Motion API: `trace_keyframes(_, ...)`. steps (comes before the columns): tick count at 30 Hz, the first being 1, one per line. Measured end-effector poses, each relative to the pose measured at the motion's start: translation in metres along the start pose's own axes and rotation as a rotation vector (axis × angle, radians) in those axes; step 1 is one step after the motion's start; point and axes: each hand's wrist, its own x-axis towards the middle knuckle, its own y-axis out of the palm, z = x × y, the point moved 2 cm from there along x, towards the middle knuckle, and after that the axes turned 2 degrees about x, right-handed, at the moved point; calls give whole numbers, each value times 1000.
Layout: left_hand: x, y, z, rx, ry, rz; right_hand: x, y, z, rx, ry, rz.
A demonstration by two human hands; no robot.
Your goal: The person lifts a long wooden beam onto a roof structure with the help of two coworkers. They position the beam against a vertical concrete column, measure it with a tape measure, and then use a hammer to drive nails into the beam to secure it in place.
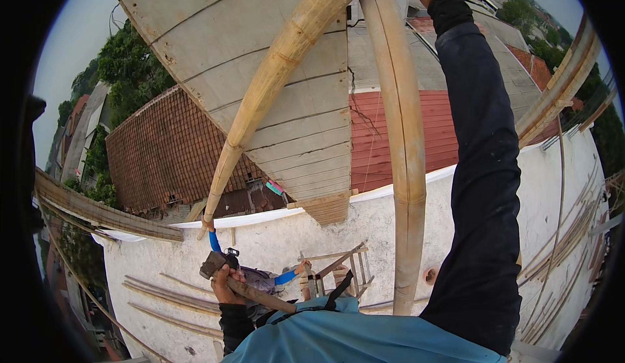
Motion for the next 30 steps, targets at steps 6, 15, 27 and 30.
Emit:
trace_keyframes(6,-2,-1,4,5,13,17,-19,14,10,-585,22,183)
trace_keyframes(15,-4,-8,12,-20,27,-16,-21,27,0,-87,92,-265)
trace_keyframes(27,-5,3,1,-62,42,-41,-85,29,17,-87,176,-507)
trace_keyframes(30,-3,-11,-8,-35,40,-55,-131,24,46,-18,45,-408)
